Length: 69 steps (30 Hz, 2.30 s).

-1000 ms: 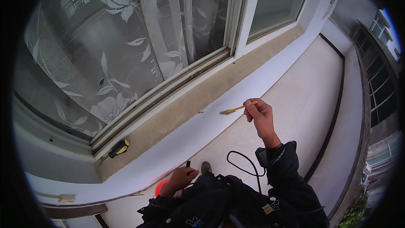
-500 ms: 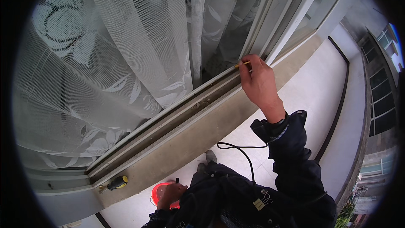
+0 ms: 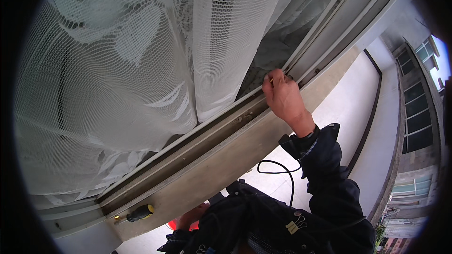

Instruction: The person uses a screwdriver to adjust the window lock mechanism on a balcony sliding window, then walks through the apartment to retrieve a pencil and phone, and returns to the window to continue working on the lock.

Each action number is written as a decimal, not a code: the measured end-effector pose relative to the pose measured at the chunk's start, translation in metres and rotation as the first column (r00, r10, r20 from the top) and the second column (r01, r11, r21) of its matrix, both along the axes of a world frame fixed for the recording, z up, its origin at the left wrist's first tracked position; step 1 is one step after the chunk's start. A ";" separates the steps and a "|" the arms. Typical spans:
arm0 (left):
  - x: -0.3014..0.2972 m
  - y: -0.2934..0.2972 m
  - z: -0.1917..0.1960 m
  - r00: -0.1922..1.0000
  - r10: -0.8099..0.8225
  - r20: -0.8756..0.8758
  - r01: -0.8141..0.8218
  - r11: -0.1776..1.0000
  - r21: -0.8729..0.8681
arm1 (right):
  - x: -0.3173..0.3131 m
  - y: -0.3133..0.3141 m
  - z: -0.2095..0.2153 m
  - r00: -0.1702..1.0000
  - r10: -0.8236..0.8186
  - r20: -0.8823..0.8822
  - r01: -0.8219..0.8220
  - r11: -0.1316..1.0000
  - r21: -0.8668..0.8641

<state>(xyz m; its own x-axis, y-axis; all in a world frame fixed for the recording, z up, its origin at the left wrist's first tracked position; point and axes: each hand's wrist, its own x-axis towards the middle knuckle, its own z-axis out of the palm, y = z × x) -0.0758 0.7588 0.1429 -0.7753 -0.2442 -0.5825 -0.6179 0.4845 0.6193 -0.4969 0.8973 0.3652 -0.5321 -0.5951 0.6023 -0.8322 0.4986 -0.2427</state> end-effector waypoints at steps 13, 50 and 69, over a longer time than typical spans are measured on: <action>0.036 -0.025 -0.068 0.947 -0.113 -0.301 0.105 0.994 -0.043 | 0.163 -0.090 -0.008 0.856 0.451 0.251 -0.383 0.881 -0.277; 0.031 -0.035 -0.063 0.947 -0.080 -0.312 0.076 0.997 -0.025 | 0.152 -0.049 0.013 0.911 0.362 0.197 -0.321 0.923 -0.211; 0.026 -0.021 -0.056 0.896 -0.084 -0.436 0.078 0.996 -0.030 | 0.122 -0.031 0.020 0.957 0.179 0.229 -0.143 0.976 -0.167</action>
